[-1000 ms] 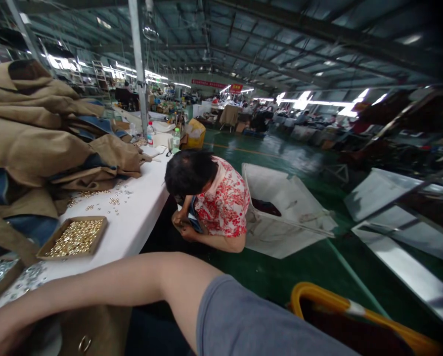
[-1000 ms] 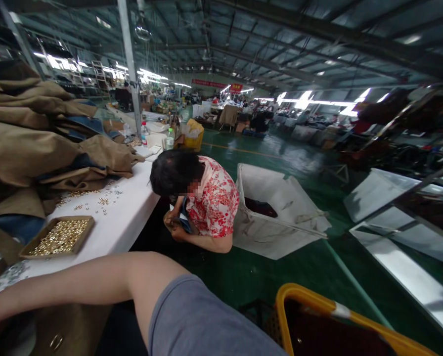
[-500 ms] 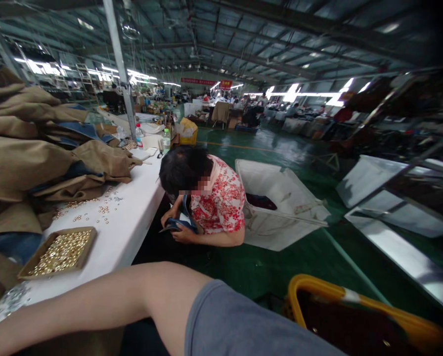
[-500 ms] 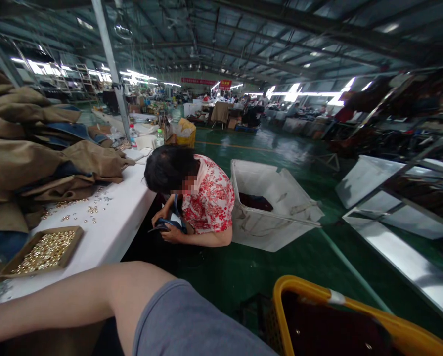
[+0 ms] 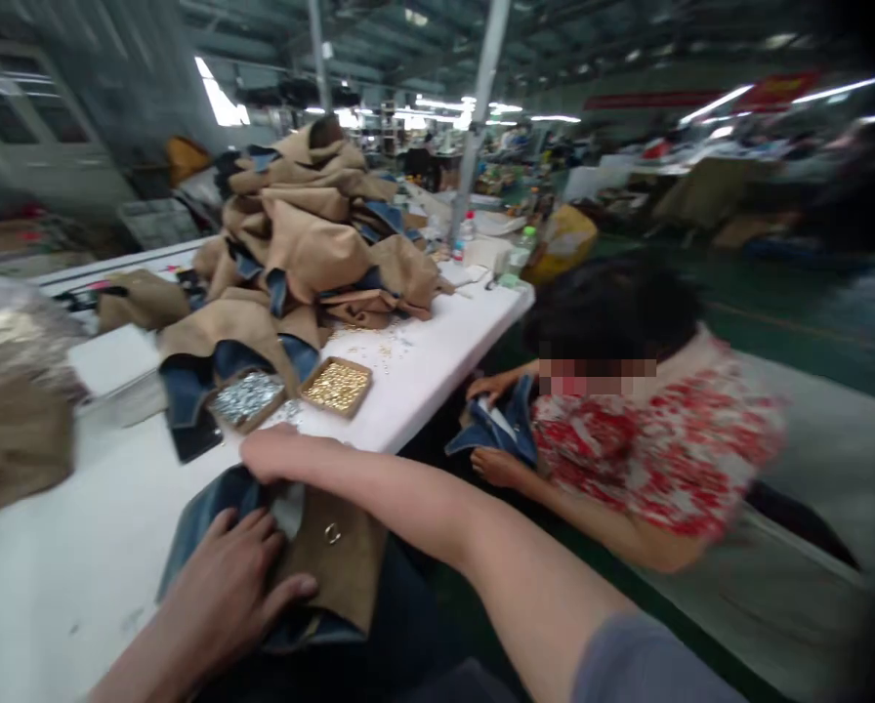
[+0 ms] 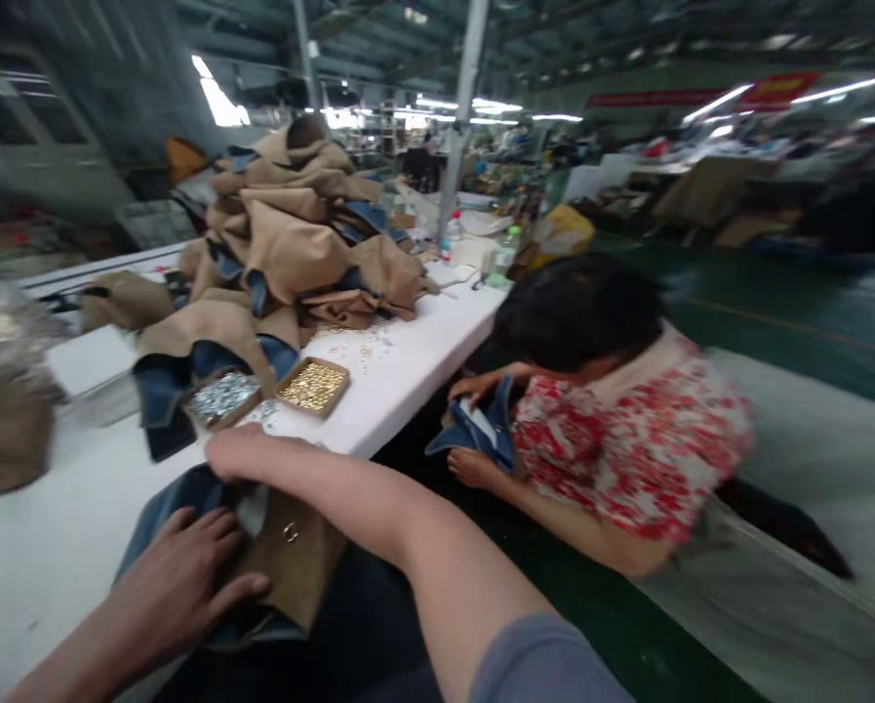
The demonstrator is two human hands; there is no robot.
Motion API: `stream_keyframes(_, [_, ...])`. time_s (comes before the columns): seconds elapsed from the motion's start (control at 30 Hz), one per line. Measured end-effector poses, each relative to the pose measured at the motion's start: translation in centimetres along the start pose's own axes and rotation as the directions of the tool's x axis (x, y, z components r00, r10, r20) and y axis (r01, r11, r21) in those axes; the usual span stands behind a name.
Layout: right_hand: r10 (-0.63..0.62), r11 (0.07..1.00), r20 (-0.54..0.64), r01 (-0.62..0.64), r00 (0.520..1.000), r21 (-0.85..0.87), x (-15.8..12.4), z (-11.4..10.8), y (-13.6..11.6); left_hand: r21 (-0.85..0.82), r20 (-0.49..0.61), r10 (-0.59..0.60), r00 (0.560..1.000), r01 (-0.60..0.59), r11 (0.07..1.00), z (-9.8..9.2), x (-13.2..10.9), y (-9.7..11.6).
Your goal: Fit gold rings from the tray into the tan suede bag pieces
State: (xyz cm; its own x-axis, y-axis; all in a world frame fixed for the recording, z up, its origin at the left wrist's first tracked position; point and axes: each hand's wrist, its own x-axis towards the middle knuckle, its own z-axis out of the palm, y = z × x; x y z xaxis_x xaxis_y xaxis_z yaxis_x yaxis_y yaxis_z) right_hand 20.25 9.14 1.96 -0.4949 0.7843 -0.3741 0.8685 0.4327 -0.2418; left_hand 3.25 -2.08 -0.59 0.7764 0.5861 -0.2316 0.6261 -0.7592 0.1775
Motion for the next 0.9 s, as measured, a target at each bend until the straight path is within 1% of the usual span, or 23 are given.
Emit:
stream_keyframes(0.1, [0.087,0.994,-0.028,-0.088,0.996,-0.068,1.6,0.9,-0.1,-0.052,-0.023,-0.019,1.0,0.018,0.998,-1.0,-0.8,0.8])
stream_keyframes(0.2, [0.128,0.985,-0.072,-0.135,0.989,-0.108,2.1,1.8,0.1,-0.094,-0.051,-0.039,0.998,0.034,0.995,-1.2,-1.6,1.0])
stream_keyframes(0.3, [0.138,0.978,-0.116,-0.154,0.984,-0.141,1.9,2.2,-0.3,-0.101,-0.073,-0.044,0.996,0.037,0.994,-0.5,-2.5,1.1])
stream_keyframes(0.4, [0.135,0.974,-0.148,-0.158,0.98,-0.162,1.5,2.5,-1.0,-0.1,-0.116,-0.06,0.991,0.049,0.994,0.5,-2.9,1.1])
stream_keyframes(0.47, [0.121,0.975,-0.158,-0.148,0.98,-0.168,1.2,2.8,-1.2,-0.105,-0.142,-0.071,0.987,0.056,0.993,1.3,-3.1,1.0])
stream_keyframes(0.57, [0.076,0.979,-0.172,-0.106,0.982,-0.172,0.4,3.0,-1.0,-0.111,-0.176,-0.053,0.983,0.034,0.993,2.0,-3.4,0.6])
stream_keyframes(0.63, [0.01,0.984,-0.149,-0.036,0.989,-0.176,0.0,2.3,-0.4,-0.132,-0.192,-0.04,0.981,0.015,0.991,2.0,-3.7,0.1])
stream_keyframes(0.67, [-0.044,0.989,-0.106,0.029,0.993,-0.143,-0.1,1.7,0.2,-0.152,-0.194,-0.039,0.98,0.009,0.988,1.9,-3.9,-0.2])
stream_keyframes(0.7, [-0.105,0.992,-0.055,0.101,0.993,-0.071,-0.1,0.9,0.8,-0.172,-0.195,-0.039,0.98,0.005,0.985,1.8,-4.0,-0.4])
stream_keyframes(0.73, [-0.168,0.985,-0.009,0.168,0.986,0.037,0.1,-0.2,1.5,-0.188,-0.195,-0.036,0.98,-0.001,0.982,1.6,-4.2,-0.7])
stream_keyframes(0.77, [-0.215,0.965,0.01,0.211,0.977,0.156,0.4,-1.3,2.3,-0.198,-0.195,-0.032,0.98,-0.008,0.98,1.4,-4.3,-0.9])
stream_keyframes(0.8, [-0.227,0.944,-0.014,0.224,0.974,0.243,0.9,-2.5,3.0,-0.203,-0.193,-0.026,0.981,-0.014,0.979,1.3,-4.3,-1.1])
stream_keyframes(0.83, [-0.193,0.945,-0.068,0.204,0.979,0.256,1.5,-3.7,3.8,-0.201,-0.191,-0.019,0.981,-0.02,0.979,1.2,-4.4,-1.3])
stream_keyframes(0.87, [-0.119,0.968,-0.139,0.146,0.983,0.203,2.2,-4.7,4.6,-0.197,-0.189,-0.013,0.982,-0.025,0.98,1.2,-4.4,-1.4])
stream_keyframes(0.9, [-0.028,0.991,-0.214,0.055,0.977,0.119,2.9,-5.6,5.3,-0.191,-0.188,-0.007,0.982,-0.029,0.981,1.2,-4.4,-1.5])
